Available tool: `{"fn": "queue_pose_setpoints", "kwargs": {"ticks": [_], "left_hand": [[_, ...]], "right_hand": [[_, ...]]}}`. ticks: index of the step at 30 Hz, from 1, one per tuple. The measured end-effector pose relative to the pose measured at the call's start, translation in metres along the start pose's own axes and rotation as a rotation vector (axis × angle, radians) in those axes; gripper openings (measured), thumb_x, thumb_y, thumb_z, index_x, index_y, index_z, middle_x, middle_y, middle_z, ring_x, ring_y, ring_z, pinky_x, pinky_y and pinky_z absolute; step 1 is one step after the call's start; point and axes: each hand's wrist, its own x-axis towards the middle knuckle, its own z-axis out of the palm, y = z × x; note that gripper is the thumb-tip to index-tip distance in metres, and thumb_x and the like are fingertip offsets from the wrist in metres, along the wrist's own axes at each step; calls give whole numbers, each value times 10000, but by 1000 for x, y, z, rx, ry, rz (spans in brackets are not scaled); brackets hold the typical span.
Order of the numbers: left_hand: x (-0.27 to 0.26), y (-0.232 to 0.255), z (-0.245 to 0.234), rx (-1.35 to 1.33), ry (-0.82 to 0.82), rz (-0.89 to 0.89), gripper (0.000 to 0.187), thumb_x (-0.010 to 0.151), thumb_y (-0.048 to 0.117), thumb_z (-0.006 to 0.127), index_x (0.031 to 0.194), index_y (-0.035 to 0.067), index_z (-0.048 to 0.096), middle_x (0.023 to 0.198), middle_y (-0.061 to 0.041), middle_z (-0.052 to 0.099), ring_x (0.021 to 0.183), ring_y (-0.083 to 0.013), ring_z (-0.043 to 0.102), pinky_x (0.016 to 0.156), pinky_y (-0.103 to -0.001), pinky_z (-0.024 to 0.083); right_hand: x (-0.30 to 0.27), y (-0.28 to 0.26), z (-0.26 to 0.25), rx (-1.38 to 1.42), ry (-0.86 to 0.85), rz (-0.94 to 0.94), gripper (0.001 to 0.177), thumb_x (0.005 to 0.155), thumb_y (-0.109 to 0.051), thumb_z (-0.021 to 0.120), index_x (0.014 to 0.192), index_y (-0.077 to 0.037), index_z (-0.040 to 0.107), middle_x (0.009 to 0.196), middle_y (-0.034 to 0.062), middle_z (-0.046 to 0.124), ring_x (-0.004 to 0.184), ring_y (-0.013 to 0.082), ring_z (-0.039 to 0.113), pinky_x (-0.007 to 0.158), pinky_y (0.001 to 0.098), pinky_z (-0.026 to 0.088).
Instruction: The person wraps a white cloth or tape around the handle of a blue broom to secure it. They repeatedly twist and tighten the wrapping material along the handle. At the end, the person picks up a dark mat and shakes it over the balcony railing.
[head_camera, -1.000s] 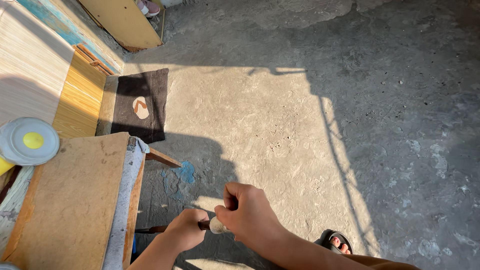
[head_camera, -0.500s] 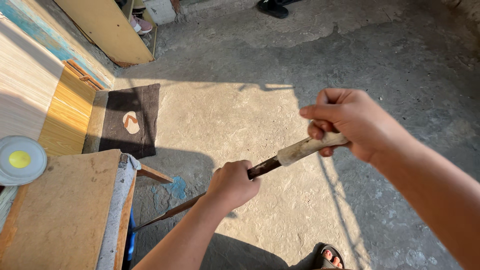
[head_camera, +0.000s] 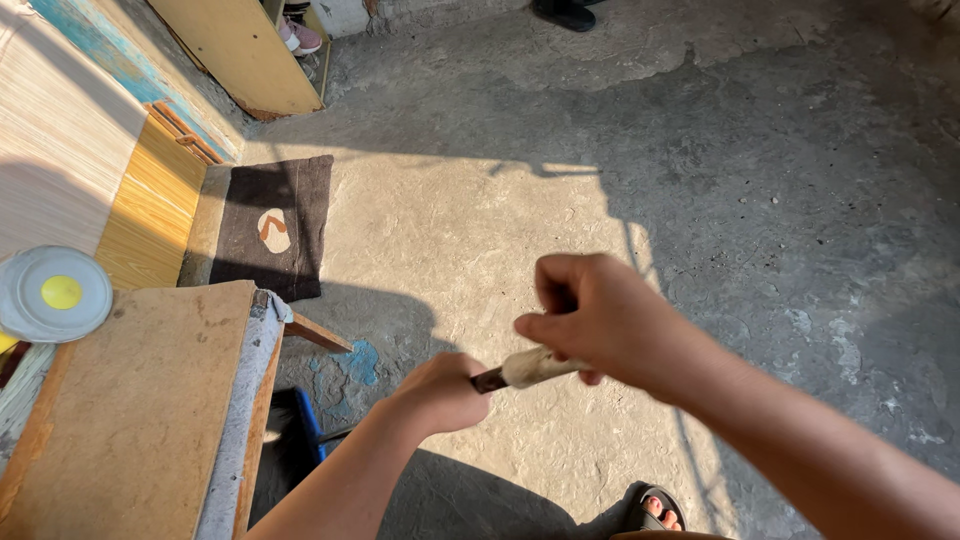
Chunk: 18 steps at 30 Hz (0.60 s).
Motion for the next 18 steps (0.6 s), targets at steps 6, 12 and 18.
{"fn": "queue_pose_setpoints", "kwargs": {"ticks": [6,12,18], "left_hand": [[-48,101,-30,-30,206,204,214,965,189,478,941,97,670,767,-87,680,687,-199,651,664,-395,525],[-21,36,2,-4,197,65,208,947,141,482,959,80,680,853,-101,729,804,-230,727,732,-406,581],[-4,-77,38,75,172,-74,177,914,160,546,859,115,707,932,-98,738,945,-281,696,908,-442,520]], "right_hand": [[-36,-8,-114,156,271,-86,356,962,-138,697,700,30,523,575,173,546,442,226,484,351,350,389],[-12,7,-65,355,138,95,291,941,-97,671,713,29,540,602,166,596,444,216,504,391,321,422],[-7,13,85,73,-94,-213,324,857,-84,747,694,-67,467,601,58,533,468,116,456,392,270,362]]}}
